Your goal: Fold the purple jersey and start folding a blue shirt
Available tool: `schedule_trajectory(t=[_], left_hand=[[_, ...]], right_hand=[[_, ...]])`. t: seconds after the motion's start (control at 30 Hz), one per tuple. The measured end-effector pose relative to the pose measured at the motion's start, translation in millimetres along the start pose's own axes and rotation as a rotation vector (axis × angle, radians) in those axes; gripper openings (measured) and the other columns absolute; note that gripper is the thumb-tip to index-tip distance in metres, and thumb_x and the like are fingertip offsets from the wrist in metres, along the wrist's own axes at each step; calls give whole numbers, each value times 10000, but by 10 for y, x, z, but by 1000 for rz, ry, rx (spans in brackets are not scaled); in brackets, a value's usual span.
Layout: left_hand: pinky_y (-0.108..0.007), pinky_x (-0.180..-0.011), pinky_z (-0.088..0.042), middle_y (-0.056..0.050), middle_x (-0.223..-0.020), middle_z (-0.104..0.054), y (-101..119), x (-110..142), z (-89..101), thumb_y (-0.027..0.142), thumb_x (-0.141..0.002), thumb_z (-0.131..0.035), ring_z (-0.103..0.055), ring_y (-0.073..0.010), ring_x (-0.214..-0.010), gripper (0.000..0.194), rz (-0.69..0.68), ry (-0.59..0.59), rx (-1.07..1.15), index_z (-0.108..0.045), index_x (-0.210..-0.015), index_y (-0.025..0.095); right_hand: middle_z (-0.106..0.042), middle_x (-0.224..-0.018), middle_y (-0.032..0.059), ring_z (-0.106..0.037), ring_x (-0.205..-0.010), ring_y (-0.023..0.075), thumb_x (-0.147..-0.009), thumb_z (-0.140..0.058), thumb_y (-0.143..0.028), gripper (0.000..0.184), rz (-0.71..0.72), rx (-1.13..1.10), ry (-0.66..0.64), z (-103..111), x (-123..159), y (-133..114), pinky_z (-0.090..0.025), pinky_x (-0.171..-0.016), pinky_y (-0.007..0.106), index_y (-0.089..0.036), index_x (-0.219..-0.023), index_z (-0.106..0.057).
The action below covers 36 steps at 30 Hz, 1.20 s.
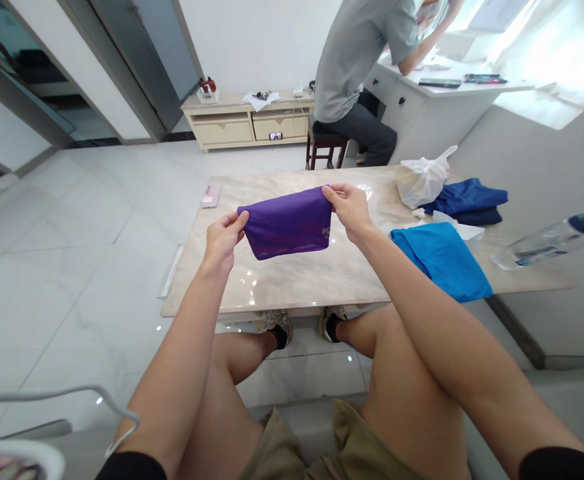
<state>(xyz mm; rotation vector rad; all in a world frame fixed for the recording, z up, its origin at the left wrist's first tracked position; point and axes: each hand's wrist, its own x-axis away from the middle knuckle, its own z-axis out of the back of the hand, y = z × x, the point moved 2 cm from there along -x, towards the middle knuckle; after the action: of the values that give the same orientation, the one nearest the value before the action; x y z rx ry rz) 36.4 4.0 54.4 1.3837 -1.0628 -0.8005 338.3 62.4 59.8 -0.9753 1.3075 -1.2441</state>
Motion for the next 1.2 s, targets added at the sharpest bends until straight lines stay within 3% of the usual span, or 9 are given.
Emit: schedule_trajectory(t=[0.2,0.4,0.57,0.7,0.8,0.9,1.0,1.1,1.2], left_hand=[[-254,-762,-496,-13,-860,-766,12,30,-12,506,-516,-1056,-673,-138,-797,686,-57,1,15,-711,-1023,198],[-338,-906,-582,-49,-895,-795,89,109,15,356,-580,-1001,-733,-198,-888,605,-209,-134,-31,-799,-1120,174],[-406,-964,-586,-40,-864,-783,114,142,68,273,-700,-907,-734,-237,-884,449,-328,-72,-319,-848,-1135,177],[-441,-1052,-554,-55,-955,-792,156,191,60,235,-824,-807,-715,-258,-963,214,-507,-42,-660,-856,-1031,224],[-466,-1110,-517,-78,-1019,-760,158,202,69,236,-838,-795,-683,-291,-1095,85,-549,-63,-763,-800,-923,231],[-408,-1065,-531,-71,-1061,-746,127,187,103,273,-863,-781,-686,-261,-1120,114,-444,-184,-591,-682,-902,233],[-306,-816,-542,-21,-887,-722,62,178,135,410,-884,-804,-683,-194,-853,276,-202,-317,-374,-590,-941,245],[-245,-639,-469,12,-800,-701,-39,161,154,523,-845,-851,-605,-143,-659,420,-37,-338,-288,-578,-1004,247],[-222,-582,-444,14,-779,-705,-225,96,173,539,-828,-870,-601,-127,-608,450,57,-327,-300,-590,-1009,238]], right_hand=[[-763,-880,15,-723,-874,193,-832,-871,-627,549,-21,23,12,83,51,49,-622,-830,336,-232,-1141,-648],[-806,-1005,79,-747,-978,240,-754,-933,-556,562,62,28,-157,218,110,-6,-637,-948,408,-180,-1143,-781],[-797,-950,58,-747,-926,248,-793,-894,-422,488,213,277,-188,308,176,-73,-639,-990,454,-187,-1217,-836],[-801,-943,66,-740,-916,254,-887,-797,-343,239,310,514,-175,311,239,-125,-626,-993,444,-207,-1069,-873],[-797,-1035,96,-734,-995,273,-909,-780,-344,165,346,573,-167,315,260,-142,-618,-988,444,-213,-973,-856],[-794,-1069,102,-736,-1060,277,-921,-808,-394,197,253,490,-225,339,261,-109,-613,-1008,441,-204,-973,-807],[-791,-895,76,-750,-895,246,-924,-848,-486,318,8,312,-319,343,269,-11,-644,-892,410,-195,-977,-732],[-750,-755,45,-712,-742,212,-875,-911,-534,407,-128,235,-312,303,273,109,-643,-738,355,-194,-944,-699],[-737,-731,38,-684,-688,190,-875,-925,-504,394,-175,271,-306,228,255,270,-622,-684,320,-185,-922,-698]])
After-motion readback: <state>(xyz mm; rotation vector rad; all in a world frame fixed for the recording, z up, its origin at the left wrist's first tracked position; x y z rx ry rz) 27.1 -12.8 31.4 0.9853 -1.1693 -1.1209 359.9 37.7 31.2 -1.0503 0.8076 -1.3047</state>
